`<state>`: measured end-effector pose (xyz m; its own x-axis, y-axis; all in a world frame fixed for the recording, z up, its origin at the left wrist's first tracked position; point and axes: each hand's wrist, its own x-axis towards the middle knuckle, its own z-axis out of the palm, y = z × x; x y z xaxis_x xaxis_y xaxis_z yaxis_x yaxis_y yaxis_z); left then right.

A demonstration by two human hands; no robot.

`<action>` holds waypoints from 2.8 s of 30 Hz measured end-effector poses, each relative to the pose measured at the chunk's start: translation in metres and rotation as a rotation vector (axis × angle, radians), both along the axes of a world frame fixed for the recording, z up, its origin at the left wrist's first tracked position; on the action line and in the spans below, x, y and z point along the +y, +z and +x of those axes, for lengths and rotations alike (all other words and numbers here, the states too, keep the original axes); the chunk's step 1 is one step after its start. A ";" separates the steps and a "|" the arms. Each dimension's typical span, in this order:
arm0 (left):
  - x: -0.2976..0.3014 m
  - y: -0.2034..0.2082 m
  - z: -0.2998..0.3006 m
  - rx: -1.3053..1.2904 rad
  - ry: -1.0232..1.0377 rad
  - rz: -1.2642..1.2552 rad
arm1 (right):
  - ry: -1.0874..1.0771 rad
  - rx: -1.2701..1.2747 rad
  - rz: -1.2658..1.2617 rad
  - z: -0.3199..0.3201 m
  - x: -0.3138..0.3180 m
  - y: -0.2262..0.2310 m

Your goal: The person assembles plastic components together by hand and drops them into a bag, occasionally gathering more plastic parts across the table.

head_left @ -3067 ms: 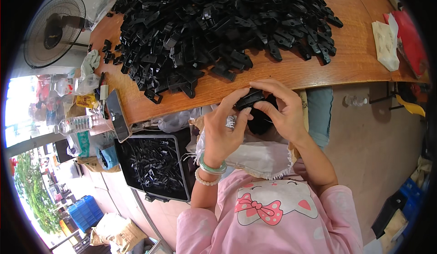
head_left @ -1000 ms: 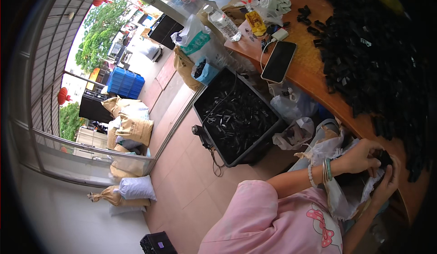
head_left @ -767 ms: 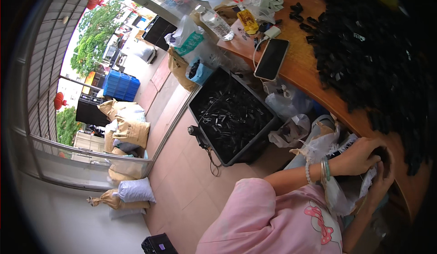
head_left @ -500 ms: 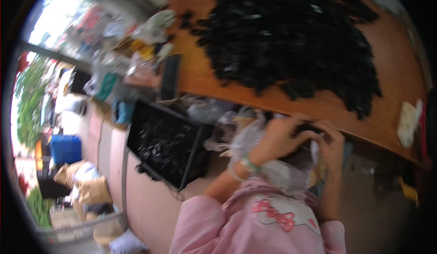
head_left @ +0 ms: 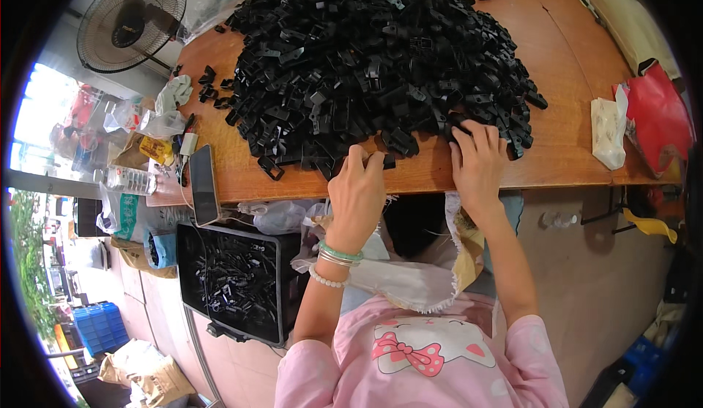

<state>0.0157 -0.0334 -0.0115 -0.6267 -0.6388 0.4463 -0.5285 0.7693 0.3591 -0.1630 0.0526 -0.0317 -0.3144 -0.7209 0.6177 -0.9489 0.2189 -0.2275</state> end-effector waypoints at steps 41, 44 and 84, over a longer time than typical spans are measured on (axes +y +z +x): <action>0.048 0.015 -0.007 0.458 -0.200 0.756 | 0.373 -1.312 -0.267 0.058 0.034 0.014; 0.030 0.006 -0.006 0.435 -0.181 0.618 | 0.516 -1.148 -0.130 0.040 0.038 0.008; 0.035 0.019 -0.001 0.661 -0.189 1.401 | 0.496 -1.018 -0.443 0.050 0.026 0.015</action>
